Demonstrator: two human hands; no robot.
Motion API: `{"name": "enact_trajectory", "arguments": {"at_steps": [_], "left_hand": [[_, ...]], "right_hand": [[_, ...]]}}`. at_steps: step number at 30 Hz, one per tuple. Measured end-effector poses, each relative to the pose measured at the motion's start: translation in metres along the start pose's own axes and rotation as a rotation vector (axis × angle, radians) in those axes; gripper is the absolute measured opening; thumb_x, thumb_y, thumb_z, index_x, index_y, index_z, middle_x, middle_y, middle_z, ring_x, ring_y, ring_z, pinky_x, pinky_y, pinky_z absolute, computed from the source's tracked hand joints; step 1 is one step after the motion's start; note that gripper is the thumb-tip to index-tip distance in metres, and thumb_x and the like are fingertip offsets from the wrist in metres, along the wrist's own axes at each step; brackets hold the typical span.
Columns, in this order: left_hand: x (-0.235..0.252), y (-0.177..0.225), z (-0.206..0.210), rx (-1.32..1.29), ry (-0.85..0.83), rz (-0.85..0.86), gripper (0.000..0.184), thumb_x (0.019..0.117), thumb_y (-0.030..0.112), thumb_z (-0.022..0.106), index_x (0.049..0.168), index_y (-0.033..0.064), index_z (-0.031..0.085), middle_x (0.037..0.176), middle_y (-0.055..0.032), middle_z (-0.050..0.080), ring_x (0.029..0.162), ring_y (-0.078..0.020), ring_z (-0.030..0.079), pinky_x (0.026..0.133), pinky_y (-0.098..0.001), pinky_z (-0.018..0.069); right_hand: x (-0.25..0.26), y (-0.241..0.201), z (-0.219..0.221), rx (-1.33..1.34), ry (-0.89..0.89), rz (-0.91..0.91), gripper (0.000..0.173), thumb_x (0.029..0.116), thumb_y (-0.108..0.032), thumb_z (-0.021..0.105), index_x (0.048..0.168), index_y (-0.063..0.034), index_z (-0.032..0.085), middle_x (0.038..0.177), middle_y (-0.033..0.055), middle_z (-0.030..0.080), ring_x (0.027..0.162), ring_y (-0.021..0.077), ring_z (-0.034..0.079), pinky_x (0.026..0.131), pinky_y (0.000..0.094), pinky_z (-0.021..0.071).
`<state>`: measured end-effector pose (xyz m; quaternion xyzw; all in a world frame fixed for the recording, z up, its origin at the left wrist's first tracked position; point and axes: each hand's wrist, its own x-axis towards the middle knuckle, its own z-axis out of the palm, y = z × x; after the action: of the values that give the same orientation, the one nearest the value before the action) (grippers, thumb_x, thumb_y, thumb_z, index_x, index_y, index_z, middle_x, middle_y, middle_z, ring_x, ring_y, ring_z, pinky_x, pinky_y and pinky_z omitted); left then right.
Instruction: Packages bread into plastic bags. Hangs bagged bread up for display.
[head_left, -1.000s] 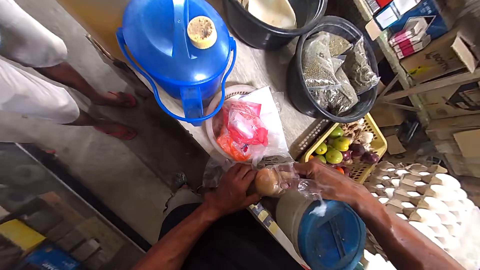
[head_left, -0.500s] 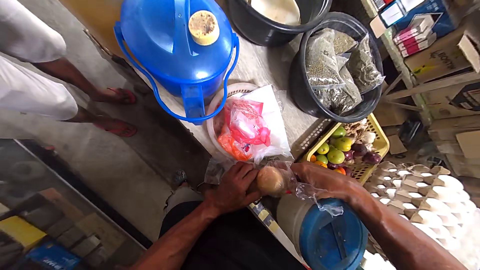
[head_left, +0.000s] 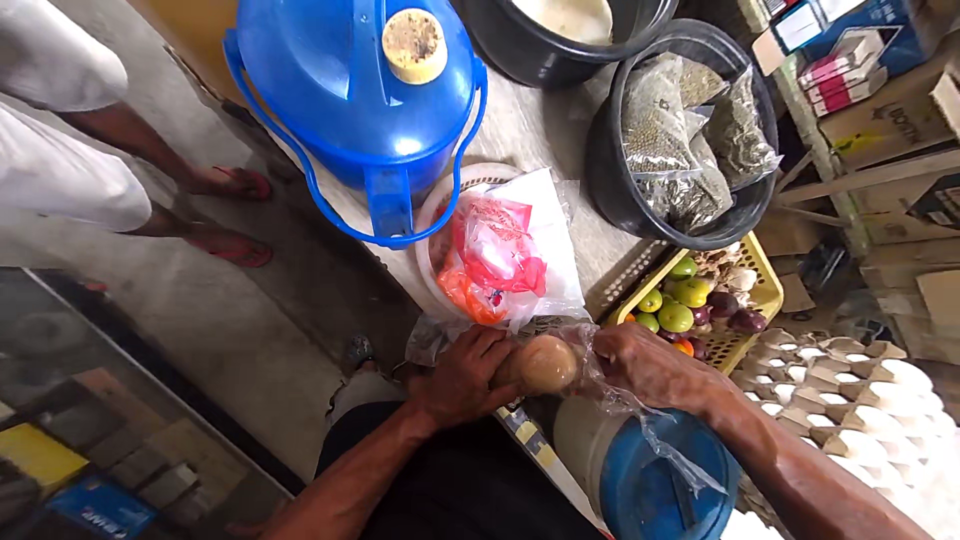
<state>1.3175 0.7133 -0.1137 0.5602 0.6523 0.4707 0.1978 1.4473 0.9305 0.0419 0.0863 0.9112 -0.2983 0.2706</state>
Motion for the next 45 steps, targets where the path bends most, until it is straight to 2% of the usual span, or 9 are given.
{"name": "enact_trajectory", "arguments": {"at_steps": [6,18,21,24,26,31,34,38,45], "left_hand": [[0.003,0.002,0.005,0.007,0.012,0.05,0.039,0.0897,0.035,0.07,0.112,0.0033,0.072,0.11,-0.0171,0.07,0.107,-0.0325,0.066,0.09,-0.0435,0.0552],[-0.002,-0.001,0.002,0.033,0.002,0.039,0.044,0.0899,0.04,0.071,0.118,0.0058,0.071,0.115,-0.0164,0.07,0.11,-0.032,0.066,0.093,-0.0439,0.0554],[-0.002,0.0,0.001,0.026,-0.001,0.025,0.043,0.09,0.037,0.071,0.118,0.0049,0.071,0.115,-0.0172,0.07,0.11,-0.0327,0.066,0.093,-0.0443,0.0554],[-0.006,-0.004,-0.004,0.005,-0.01,-0.046,0.043,0.0922,0.038,0.069,0.117,0.0034,0.072,0.115,-0.0185,0.071,0.111,-0.034,0.067,0.094,-0.0476,0.056],[-0.008,-0.006,-0.005,-0.006,-0.005,-0.071,0.044,0.0931,0.04,0.068,0.117,0.003,0.072,0.114,-0.0183,0.071,0.11,-0.0337,0.067,0.093,-0.0472,0.0559],[-0.007,0.0,-0.007,0.005,0.014,-0.15,0.046,0.0924,0.04,0.068,0.117,0.0012,0.071,0.112,-0.0195,0.071,0.108,-0.0351,0.068,0.092,-0.0477,0.0563],[-0.007,0.004,-0.01,0.007,0.015,-0.207,0.047,0.0931,0.04,0.067,0.118,0.0002,0.071,0.112,-0.0209,0.07,0.108,-0.0367,0.067,0.091,-0.0502,0.056],[-0.006,0.007,-0.006,0.052,0.04,-0.223,0.048,0.0929,0.042,0.067,0.115,-0.0001,0.071,0.111,-0.0204,0.071,0.107,-0.0364,0.068,0.089,-0.0498,0.0568],[-0.009,0.006,-0.007,0.064,0.063,-0.204,0.048,0.0919,0.043,0.067,0.112,0.0005,0.072,0.11,-0.0188,0.072,0.105,-0.035,0.068,0.09,-0.0481,0.0566]], "right_hand": [[0.015,-0.014,-0.013,-0.03,-0.279,0.19,0.022,0.0967,-0.015,0.066,0.098,0.0074,0.064,0.09,0.0251,0.066,0.091,0.043,0.067,0.084,0.0587,0.0499],[-0.011,-0.001,-0.013,0.018,0.037,0.035,0.027,0.0834,-0.027,0.074,0.088,-0.0008,0.069,0.079,0.0127,0.066,0.076,0.0267,0.066,0.07,0.0468,0.0534],[-0.018,0.002,-0.012,0.039,0.117,0.024,0.028,0.0821,-0.03,0.073,0.086,-0.0026,0.069,0.076,0.0089,0.065,0.072,0.02,0.063,0.066,0.0394,0.0517],[-0.026,0.007,-0.023,0.146,0.191,0.05,0.034,0.0832,-0.043,0.076,0.088,-0.0105,0.067,0.068,-0.0089,0.051,0.06,-0.0025,0.045,0.055,0.017,0.0392],[-0.032,0.012,-0.029,0.211,0.188,0.085,0.04,0.0806,-0.046,0.079,0.098,-0.0113,0.071,0.07,-0.013,0.052,0.061,-0.0078,0.044,0.056,0.0119,0.039],[-0.033,0.018,-0.028,0.234,0.241,0.126,0.053,0.0837,-0.044,0.078,0.121,-0.0077,0.072,0.097,-0.0021,0.07,0.077,-0.001,0.061,0.068,0.0178,0.0536],[-0.029,0.021,-0.03,0.366,0.236,0.194,0.048,0.0862,-0.035,0.077,0.127,-0.0108,0.068,0.092,-0.0071,0.073,0.076,-0.0028,0.066,0.071,0.0173,0.0573],[-0.014,0.031,-0.025,0.529,0.2,0.256,0.057,0.0872,-0.017,0.073,0.141,-0.0076,0.058,0.101,0.0015,0.073,0.084,0.0048,0.07,0.078,0.0242,0.0597],[-0.003,0.059,-0.029,0.757,0.215,0.228,0.06,0.0839,-0.001,0.074,0.141,-0.0075,0.056,0.103,0.0045,0.074,0.085,0.011,0.073,0.075,0.0262,0.0628]]}}
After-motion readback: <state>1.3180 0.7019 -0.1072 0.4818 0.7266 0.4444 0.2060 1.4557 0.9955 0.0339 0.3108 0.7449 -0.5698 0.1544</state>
